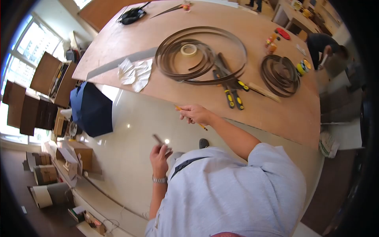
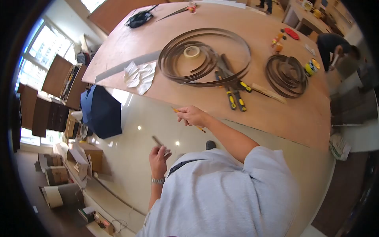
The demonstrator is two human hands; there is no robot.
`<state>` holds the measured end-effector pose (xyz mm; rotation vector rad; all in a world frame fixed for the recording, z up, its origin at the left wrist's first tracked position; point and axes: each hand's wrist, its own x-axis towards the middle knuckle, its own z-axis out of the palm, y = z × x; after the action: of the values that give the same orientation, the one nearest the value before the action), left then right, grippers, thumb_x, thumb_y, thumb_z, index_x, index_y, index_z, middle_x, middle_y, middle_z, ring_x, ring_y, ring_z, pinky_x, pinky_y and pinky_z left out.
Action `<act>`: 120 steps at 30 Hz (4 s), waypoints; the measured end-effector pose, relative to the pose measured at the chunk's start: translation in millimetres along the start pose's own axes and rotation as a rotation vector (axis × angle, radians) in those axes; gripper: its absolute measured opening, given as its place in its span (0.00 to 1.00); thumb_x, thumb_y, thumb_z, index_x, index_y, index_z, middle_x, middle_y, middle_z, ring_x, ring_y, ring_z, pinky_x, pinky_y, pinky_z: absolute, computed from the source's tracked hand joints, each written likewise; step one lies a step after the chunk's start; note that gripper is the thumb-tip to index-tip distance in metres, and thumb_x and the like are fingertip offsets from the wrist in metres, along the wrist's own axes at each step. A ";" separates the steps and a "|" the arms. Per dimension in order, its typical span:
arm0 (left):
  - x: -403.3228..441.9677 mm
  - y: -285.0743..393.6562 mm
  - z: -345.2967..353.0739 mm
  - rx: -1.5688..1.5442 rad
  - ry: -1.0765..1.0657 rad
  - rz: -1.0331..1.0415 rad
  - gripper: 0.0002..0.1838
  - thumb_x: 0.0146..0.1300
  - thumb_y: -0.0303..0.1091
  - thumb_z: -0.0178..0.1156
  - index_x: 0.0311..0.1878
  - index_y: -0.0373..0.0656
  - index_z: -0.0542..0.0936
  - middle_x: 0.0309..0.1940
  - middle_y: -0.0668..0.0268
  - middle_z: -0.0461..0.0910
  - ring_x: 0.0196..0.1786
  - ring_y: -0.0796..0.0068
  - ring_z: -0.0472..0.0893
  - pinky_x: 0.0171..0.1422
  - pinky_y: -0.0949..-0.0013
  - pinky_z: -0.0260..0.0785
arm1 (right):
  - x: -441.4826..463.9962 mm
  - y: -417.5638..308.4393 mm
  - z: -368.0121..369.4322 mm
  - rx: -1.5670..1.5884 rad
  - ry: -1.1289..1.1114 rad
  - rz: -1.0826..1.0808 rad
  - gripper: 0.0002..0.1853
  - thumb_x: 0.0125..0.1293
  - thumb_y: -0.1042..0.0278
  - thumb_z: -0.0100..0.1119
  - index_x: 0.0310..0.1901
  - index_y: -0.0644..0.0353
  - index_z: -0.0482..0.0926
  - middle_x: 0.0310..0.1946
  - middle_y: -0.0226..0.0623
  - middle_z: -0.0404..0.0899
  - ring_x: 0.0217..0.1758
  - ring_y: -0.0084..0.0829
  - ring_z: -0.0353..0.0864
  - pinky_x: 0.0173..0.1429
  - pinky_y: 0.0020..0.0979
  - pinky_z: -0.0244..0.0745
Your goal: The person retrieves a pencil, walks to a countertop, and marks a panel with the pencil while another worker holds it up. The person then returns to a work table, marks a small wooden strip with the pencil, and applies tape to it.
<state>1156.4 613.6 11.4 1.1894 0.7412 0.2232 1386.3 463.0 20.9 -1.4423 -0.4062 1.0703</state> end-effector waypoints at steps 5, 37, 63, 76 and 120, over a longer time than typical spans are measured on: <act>84.7 40.0 12.6 -0.003 -0.259 -0.033 0.09 0.67 0.30 0.60 0.45 0.33 0.77 0.35 0.65 0.80 0.35 0.75 0.80 0.42 0.71 0.78 | 42.2 -4.8 16.5 0.036 0.001 0.049 0.22 0.72 0.64 0.52 0.65 0.59 0.72 0.35 0.27 0.80 0.28 0.16 0.72 0.28 0.21 0.69; 286.0 133.0 27.7 0.315 -0.972 -0.207 0.10 0.65 0.36 0.66 0.37 0.39 0.80 0.27 0.73 0.77 0.30 0.84 0.72 0.35 0.78 0.65 | 111.2 -55.4 29.9 -0.115 0.418 0.036 0.16 0.71 0.57 0.57 0.34 0.63 0.82 0.21 0.24 0.73 0.24 0.17 0.69 0.29 0.22 0.65; 282.5 120.7 62.1 0.475 -0.890 -0.049 0.10 0.66 0.35 0.63 0.37 0.37 0.81 0.27 0.74 0.77 0.30 0.85 0.71 0.37 0.77 0.65 | 97.8 -60.1 13.0 -0.420 0.657 -0.071 0.17 0.67 0.56 0.61 0.35 0.66 0.83 0.21 0.45 0.78 0.24 0.29 0.73 0.33 0.34 0.69; 286.9 120.9 59.8 0.442 -0.906 -0.119 0.09 0.66 0.35 0.64 0.35 0.38 0.80 0.27 0.74 0.76 0.30 0.85 0.71 0.36 0.77 0.65 | 99.0 -66.6 8.2 -0.405 0.585 -0.022 0.16 0.67 0.56 0.61 0.42 0.64 0.84 0.30 0.47 0.84 0.31 0.32 0.81 0.40 0.32 0.74; 288.6 133.3 37.6 0.419 -0.874 -0.132 0.09 0.64 0.36 0.65 0.35 0.39 0.81 0.26 0.76 0.76 0.28 0.86 0.70 0.33 0.78 0.62 | 124.5 -57.4 5.4 -0.256 0.358 0.063 0.17 0.69 0.57 0.62 0.33 0.67 0.83 0.18 0.24 0.71 0.24 0.16 0.66 0.28 0.26 0.65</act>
<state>1424.5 788.2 20.9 1.4562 0.0826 -0.5668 1465.1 575.0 29.1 -1.8459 -0.2458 0.8056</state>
